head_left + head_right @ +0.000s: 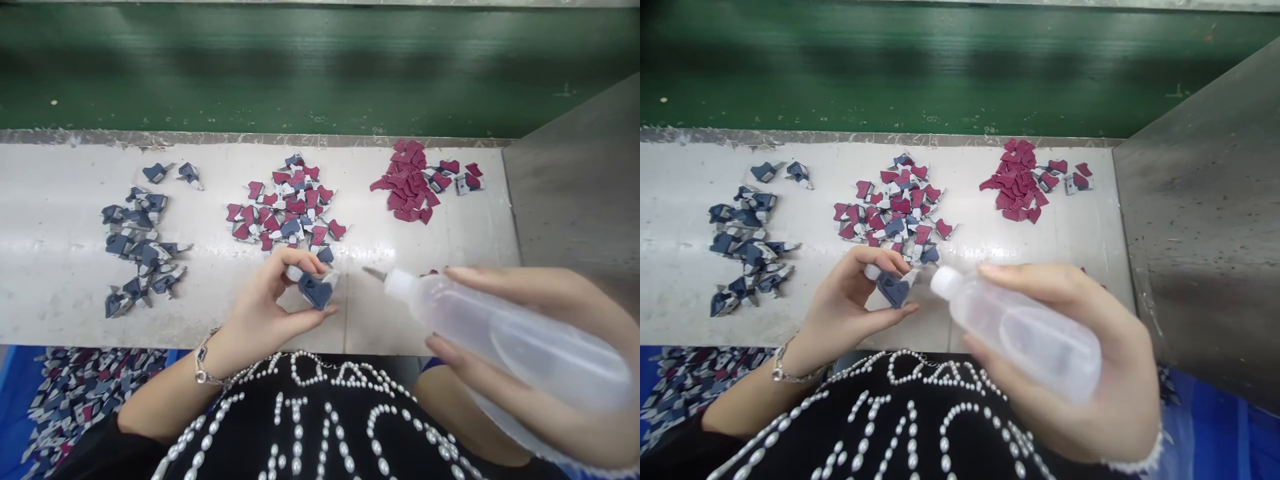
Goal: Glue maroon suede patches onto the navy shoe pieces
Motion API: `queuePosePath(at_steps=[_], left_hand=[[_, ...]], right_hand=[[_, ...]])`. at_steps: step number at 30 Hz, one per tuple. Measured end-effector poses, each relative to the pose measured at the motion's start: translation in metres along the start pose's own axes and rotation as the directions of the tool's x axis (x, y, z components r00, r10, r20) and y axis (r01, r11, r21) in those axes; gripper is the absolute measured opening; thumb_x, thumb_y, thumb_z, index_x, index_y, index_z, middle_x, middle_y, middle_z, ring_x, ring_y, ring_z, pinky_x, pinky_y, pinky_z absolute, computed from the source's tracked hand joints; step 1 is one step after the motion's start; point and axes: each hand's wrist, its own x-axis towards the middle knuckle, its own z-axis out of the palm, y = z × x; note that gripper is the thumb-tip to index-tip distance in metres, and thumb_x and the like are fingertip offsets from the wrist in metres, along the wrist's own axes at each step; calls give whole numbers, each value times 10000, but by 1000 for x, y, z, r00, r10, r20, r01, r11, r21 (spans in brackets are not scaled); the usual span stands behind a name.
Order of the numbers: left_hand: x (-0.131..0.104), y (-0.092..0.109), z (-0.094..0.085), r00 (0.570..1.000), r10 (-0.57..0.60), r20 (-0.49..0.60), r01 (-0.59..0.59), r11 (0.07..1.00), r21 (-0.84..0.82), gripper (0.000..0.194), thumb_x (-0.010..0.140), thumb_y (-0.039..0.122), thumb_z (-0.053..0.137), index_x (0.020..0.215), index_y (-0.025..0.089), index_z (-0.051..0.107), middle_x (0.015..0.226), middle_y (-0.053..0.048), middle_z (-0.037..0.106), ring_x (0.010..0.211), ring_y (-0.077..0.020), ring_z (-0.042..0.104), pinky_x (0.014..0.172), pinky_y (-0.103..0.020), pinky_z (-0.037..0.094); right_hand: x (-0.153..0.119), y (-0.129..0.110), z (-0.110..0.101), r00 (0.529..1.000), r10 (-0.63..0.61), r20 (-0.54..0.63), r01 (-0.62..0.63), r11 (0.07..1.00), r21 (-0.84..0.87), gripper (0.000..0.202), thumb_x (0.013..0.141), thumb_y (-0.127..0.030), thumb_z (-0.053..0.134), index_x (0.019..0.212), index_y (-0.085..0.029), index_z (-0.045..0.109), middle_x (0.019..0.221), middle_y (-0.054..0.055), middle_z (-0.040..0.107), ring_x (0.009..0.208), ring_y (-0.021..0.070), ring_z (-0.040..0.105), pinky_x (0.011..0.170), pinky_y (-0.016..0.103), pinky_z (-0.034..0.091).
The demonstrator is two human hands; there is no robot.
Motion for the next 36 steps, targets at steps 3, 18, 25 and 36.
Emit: queuePosePath(at_steps=[3, 18, 25, 36], left_hand=[[1, -4, -4, 999, -45, -27, 44, 999, -32, 470, 662, 160, 918, 981, 221, 578, 980, -19, 655, 947, -164, 649, 782, -264, 558], [-4, 14, -7, 1000, 26, -7, -25, 988, 150, 444, 627, 269, 946, 921, 222, 617, 895, 9, 651, 843, -142, 629, 693, -237, 530], [-2, 16, -7, 986, 165, 25, -167, 982, 87, 416, 648, 148, 925, 945, 182, 636, 905, -3, 678, 890, -121, 660, 770, -186, 584], [2, 21, -7, 957, 282, 61, -286, 956, 68, 434, 622, 129, 932, 940, 167, 639, 908, -1, 680, 844, -114, 663, 766, -197, 598]], right_hand=[[1, 30, -2, 993, 115, 6, -114, 983, 141, 363, 743, -55, 802, 1033, -253, 708, 995, 9, 780, 849, 172, 760, 725, 224, 625], [-1, 106, 82, 924, 312, 219, -348, 925, 150, 344, 804, -313, 765, 1084, -262, 573, 1207, 54, 722, 1118, 270, 683, 990, 466, 529], [-32, 111, 40, 898, 395, 196, -357, 912, -204, 502, 818, -398, 698, 1256, -171, 609, 1263, 181, 657, 1203, 428, 559, 1057, 656, 393], [-55, 125, 36, 826, 512, 237, -452, 852, -264, 282, 868, -272, 528, 1103, -191, 660, 1092, 128, 579, 838, 259, 668, 894, 479, 576]])
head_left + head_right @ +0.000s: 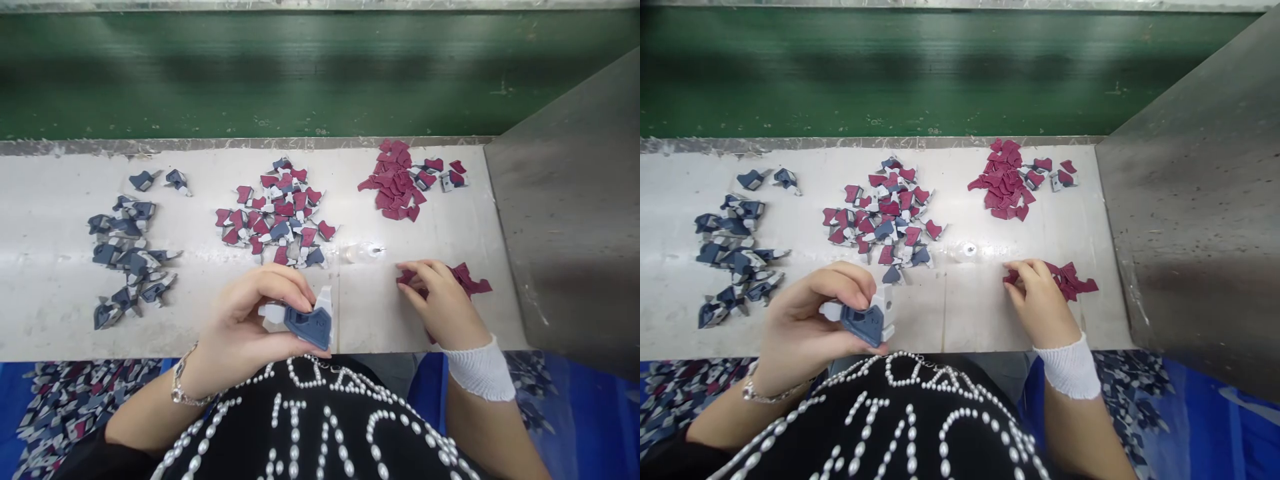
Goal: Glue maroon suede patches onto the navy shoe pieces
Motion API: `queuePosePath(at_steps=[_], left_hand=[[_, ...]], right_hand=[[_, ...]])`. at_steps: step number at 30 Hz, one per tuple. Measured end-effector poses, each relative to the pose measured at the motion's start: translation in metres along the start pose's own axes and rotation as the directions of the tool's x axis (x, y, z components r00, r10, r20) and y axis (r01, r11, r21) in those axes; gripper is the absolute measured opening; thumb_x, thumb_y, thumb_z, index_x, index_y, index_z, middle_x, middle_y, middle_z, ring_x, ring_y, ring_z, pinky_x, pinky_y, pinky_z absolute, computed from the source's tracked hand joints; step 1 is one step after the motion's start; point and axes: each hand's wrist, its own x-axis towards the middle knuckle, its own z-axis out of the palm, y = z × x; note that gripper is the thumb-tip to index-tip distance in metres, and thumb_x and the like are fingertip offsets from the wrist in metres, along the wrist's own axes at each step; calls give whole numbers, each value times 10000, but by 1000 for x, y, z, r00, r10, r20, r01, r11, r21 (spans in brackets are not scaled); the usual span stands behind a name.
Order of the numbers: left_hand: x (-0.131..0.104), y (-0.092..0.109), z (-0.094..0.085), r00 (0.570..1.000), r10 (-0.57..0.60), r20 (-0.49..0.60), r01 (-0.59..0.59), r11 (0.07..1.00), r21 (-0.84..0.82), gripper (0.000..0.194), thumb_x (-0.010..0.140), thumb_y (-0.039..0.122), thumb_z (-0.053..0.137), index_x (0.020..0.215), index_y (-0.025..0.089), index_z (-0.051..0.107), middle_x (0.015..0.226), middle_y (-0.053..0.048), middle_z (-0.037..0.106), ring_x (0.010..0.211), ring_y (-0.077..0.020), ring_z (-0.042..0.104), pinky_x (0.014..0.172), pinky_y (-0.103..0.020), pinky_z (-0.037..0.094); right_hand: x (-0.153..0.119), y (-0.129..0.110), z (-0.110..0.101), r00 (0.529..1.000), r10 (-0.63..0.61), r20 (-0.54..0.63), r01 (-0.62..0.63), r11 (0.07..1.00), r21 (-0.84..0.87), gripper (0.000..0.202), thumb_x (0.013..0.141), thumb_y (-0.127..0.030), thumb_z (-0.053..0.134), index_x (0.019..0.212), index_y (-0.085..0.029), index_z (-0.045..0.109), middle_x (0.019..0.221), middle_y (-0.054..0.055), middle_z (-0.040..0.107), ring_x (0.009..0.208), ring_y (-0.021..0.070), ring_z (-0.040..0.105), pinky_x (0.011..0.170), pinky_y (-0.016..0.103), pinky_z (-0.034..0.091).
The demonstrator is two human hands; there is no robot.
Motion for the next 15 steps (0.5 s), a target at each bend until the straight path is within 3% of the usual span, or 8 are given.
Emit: queuePosePath(at_steps=[5, 15], left_hand=[[0, -1, 0, 1000, -14, -12, 14, 1000, 3, 422, 633, 121, 926, 942, 181, 644, 908, -3, 683, 847, -126, 667, 749, -210, 607], [-4, -31, 8, 982, -182, -48, 182, 983, -10, 350, 735, 106, 860, 993, 220, 652, 966, -22, 686, 956, -149, 671, 840, -244, 595]], right_hand=[[8, -1, 0, 999, 43, 6, -43, 997, 66, 348, 845, -293, 578, 1151, -137, 632, 1086, 136, 543, 841, 253, 678, 847, 452, 605], [20, 0, -13, 993, 89, 77, -98, 987, 129, 140, 797, -334, 643, 839, -211, 694, 1019, 77, 592, 744, 201, 669, 669, 359, 584]])
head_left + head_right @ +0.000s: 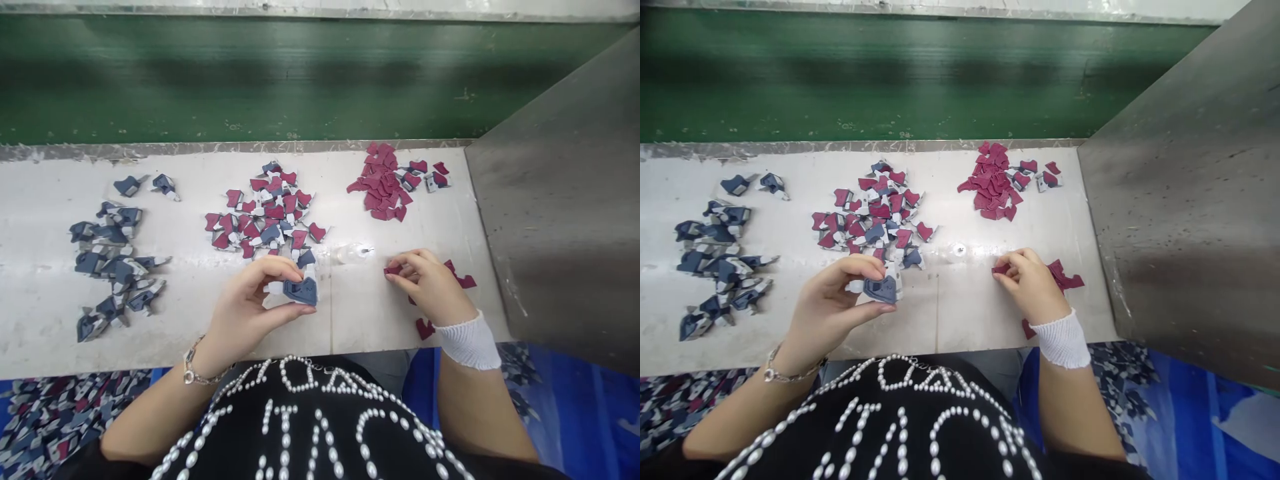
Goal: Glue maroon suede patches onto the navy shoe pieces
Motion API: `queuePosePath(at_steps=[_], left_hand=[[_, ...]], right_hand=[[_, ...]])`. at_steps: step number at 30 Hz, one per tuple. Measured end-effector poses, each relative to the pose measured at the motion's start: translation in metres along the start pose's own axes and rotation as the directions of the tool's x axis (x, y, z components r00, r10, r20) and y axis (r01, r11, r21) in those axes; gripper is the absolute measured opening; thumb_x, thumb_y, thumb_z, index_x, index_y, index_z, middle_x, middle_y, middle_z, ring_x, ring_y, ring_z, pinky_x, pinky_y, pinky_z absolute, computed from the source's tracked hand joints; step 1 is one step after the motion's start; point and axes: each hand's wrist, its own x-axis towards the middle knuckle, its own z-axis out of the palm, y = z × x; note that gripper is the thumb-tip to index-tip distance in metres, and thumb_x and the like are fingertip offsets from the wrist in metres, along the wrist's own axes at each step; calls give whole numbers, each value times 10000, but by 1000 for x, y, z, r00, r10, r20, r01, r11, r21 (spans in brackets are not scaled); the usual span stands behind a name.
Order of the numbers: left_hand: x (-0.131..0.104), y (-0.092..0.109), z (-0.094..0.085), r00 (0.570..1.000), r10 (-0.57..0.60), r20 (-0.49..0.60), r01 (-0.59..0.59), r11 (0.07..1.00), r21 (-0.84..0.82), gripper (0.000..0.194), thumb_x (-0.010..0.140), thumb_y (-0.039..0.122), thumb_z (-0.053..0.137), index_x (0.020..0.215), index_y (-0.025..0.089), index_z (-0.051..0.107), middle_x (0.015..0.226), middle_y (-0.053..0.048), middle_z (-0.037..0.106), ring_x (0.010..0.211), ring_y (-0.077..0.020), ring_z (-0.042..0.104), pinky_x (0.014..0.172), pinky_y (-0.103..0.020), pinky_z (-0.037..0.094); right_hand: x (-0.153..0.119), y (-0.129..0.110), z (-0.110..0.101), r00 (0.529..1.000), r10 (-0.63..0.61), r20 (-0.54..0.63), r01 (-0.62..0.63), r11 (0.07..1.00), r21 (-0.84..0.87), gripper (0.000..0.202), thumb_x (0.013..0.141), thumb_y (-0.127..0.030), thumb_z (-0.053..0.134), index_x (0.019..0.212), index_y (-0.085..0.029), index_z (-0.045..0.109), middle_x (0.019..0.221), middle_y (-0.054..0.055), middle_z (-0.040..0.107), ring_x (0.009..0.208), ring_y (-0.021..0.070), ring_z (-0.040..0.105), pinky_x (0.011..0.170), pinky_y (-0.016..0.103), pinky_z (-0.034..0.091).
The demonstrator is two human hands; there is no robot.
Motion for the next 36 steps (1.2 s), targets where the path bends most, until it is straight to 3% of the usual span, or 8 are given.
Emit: queuePosePath(at_steps=[8, 13, 16, 20, 24, 26, 30, 36], left_hand=[[1, -10, -1, 1000, 0, -14, 0, 1000, 17, 319, 750, 137, 847, 990, 208, 649, 953, -49, 686, 896, -174, 689, 720, -272, 624], [-1, -13, 0, 1000, -12, -22, 12, 1000, -20, 282, 772, 149, 824, 986, 205, 649, 945, -55, 685, 854, -175, 692, 628, -260, 617], [-3, -14, 0, 999, -2, -48, 1, 1000, -22, 281, 772, 143, 824, 980, 208, 646, 956, -51, 682, 861, -171, 691, 639, -260, 620], [-3, -12, 0, 996, 29, -83, -30, 1000, -9, 295, 773, 122, 822, 985, 213, 639, 972, -40, 673, 866, -157, 686, 665, -251, 621], [-5, -10, 2, 985, 92, -143, -87, 995, 40, 315, 768, 85, 812, 994, 206, 631, 981, -35, 654, 899, -150, 672, 697, -247, 615], [-6, -10, 3, 977, 126, -174, -115, 991, 69, 323, 761, 74, 812, 991, 203, 626, 963, -28, 649, 916, -150, 664, 735, -257, 612], [-8, -10, 2, 960, 195, -200, -167, 975, 148, 322, 766, 89, 814, 996, 211, 625, 957, -27, 664, 932, -158, 660, 794, -292, 608], [-8, -10, 1, 940, 272, -207, -216, 942, 255, 322, 768, 109, 819, 998, 235, 633, 973, -32, 689, 938, -183, 675, 811, -349, 611]], right_hand=[[5, 3, -10, 998, 64, -16, -64, 997, 37, 312, 813, -471, 694, 955, -193, 678, 779, 57, 706, 572, 198, 643, 536, 340, 520], [-14, -13, -22, 1000, 25, 15, -26, 999, 42, 351, 914, -532, 604, 939, -195, 696, 590, 34, 670, 511, 227, 644, 493, 351, 511], [-29, -38, -21, 985, -115, 128, 110, 993, 48, 277, 953, -492, 580, 949, -236, 686, 693, 30, 706, 590, 222, 674, 564, 352, 522], [-41, -74, -10, 896, -309, 319, 289, 951, 112, 184, 975, -406, 584, 896, -273, 683, 806, 0, 744, 684, 194, 697, 647, 327, 534], [-46, -98, 0, 828, -455, 327, 399, 888, 228, 280, 1040, -286, 470, 1270, -330, 624, 1061, 8, 759, 906, 175, 726, 796, 312, 564], [-46, -106, 5, 827, -477, 296, 352, 852, 388, 351, 1052, -242, 457, 1384, -347, 503, 1107, 10, 749, 936, 157, 731, 827, 310, 578], [-39, -120, 17, 883, -382, 273, 104, 727, 679, 85, 987, -248, 633, 1033, -271, 566, 950, -3, 763, 896, 174, 754, 803, 311, 610], [-24, -130, 25, 917, -362, 167, 154, 707, 690, 38, 873, -240, 780, 870, -244, 742, 789, -11, 745, 678, 135, 683, 607, 247, 564]])
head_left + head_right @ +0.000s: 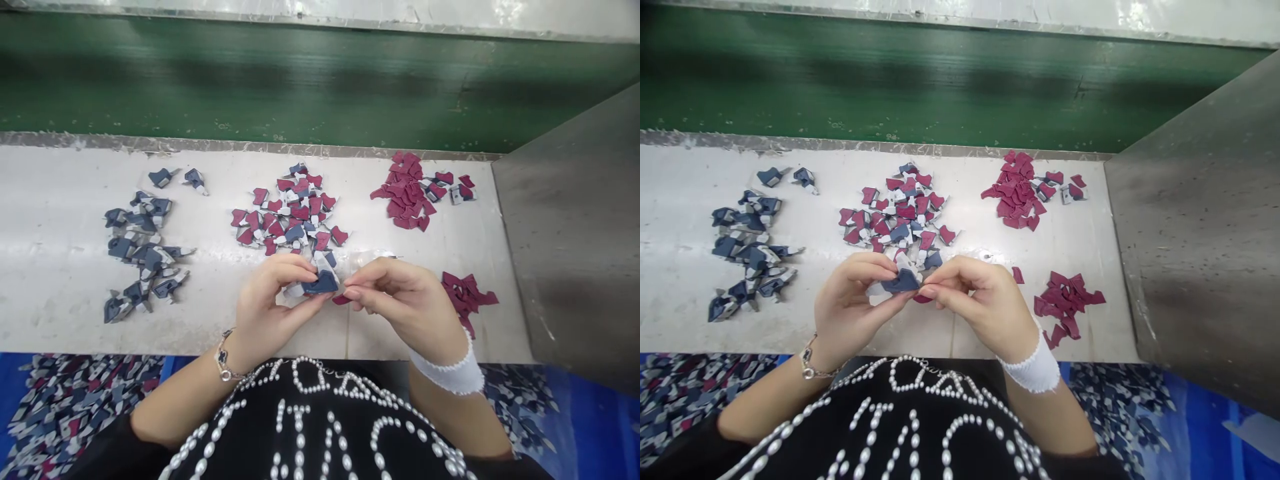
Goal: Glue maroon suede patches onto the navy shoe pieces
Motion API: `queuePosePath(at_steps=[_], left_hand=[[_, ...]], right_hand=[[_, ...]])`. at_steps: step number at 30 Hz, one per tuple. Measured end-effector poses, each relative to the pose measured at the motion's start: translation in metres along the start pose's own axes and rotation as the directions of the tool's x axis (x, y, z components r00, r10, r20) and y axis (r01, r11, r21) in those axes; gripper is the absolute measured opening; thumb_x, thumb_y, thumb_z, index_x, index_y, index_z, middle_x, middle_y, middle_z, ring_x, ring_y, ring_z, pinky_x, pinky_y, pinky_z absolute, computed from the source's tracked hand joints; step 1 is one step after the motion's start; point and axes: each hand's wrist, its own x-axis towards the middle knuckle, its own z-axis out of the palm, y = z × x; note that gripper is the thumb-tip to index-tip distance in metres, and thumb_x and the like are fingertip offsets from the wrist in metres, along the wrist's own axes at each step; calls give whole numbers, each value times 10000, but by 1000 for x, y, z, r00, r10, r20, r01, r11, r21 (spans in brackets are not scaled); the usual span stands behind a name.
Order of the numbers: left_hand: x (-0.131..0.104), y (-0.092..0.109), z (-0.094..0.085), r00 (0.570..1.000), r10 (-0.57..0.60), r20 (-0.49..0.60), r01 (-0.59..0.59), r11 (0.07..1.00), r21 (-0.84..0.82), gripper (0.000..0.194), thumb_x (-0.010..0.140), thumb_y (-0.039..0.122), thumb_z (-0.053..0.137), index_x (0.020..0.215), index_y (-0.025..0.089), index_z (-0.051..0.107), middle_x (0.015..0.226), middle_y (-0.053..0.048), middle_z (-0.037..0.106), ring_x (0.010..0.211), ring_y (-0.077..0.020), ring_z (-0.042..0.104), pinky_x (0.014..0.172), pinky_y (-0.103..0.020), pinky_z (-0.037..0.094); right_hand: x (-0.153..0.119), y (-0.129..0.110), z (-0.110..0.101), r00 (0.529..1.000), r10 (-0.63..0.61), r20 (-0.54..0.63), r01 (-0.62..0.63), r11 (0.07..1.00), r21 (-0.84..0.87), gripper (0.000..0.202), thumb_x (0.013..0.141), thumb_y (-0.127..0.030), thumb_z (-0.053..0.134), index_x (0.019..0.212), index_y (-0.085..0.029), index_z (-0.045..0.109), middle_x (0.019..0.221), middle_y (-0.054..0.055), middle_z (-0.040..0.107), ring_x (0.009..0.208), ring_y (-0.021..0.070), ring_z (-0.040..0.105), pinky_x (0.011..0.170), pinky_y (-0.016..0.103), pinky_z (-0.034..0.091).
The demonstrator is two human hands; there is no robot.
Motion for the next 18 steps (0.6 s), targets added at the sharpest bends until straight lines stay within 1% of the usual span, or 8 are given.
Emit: queuePosePath(at_steps=[1, 3, 5, 8, 10, 14, 18], left_hand=[[0, -1, 0, 1000, -4, -5, 4, 1000, 2, 318, 771, 107, 815, 998, 236, 633, 971, -31, 689, 941, -185, 675, 810, -349, 611], [0, -2, 1, 1000, -11, -11, 11, 1000, 1, 313, 779, 99, 801, 1005, 235, 633, 970, -32, 688, 952, -186, 673, 812, -348, 608], [0, -3, 2, 1000, -14, -14, 14, 1000, 0, 307, 788, 91, 785, 1013, 234, 633, 979, -35, 689, 965, -188, 671, 827, -355, 606], [0, -2, 2, 1000, 2, -13, -2, 1000, -3, 321, 781, 83, 792, 1020, 230, 636, 990, -33, 689, 969, -184, 669, 847, -356, 605], [1, 0, 2, 1000, 28, -3, -28, 1000, -6, 354, 763, 91, 820, 1034, 230, 639, 994, -30, 685, 958, -178, 670, 834, -345, 609], [2, 2, 0, 998, 63, 17, -63, 998, -2, 390, 741, 141, 863, 1044, 239, 638, 994, -26, 687, 927, -176, 684, 801, -334, 621], [1, 1, -2, 998, 65, 10, -66, 998, 12, 369, 745, 139, 863, 1029, 238, 649, 983, -24, 696, 911, -171, 689, 795, -326, 623]], right_hand=[[0, 0, 0, 1000, 0, -4, 0, 1000, -10, 21, 885, -246, 768, 903, -250, 758, 822, -5, 755, 699, 135, 685, 621, 248, 563], [0, -1, 0, 1000, 5, 3, -5, 1000, -27, 86, 927, -257, 722, 1001, -259, 766, 891, 7, 765, 749, 135, 694, 660, 251, 568], [-1, -2, 1, 1000, 23, 10, -23, 1000, -6, 129, 955, -265, 687, 1072, -247, 738, 917, 15, 761, 780, 135, 700, 698, 257, 576], [1, -3, 5, 998, 59, 5, -59, 995, 77, 112, 946, -289, 701, 1016, -231, 636, 810, -15, 728, 737, 126, 690, 693, 255, 572], [3, -3, 7, 997, 73, 9, -74, 991, 111, 168, 937, -311, 714, 959, -238, 564, 748, -37, 696, 702, 122, 671, 651, 246, 550], [7, -4, 9, 994, 95, 53, -100, 989, 109, 211, 932, -352, 714, 942, -240, 535, 712, -41, 667, 669, 125, 630, 612, 254, 498], [12, -8, 7, 983, 131, 131, -145, 984, 103, 240, 930, -366, 713, 972, -244, 511, 703, -39, 678, 684, 137, 638, 619, 264, 489]])
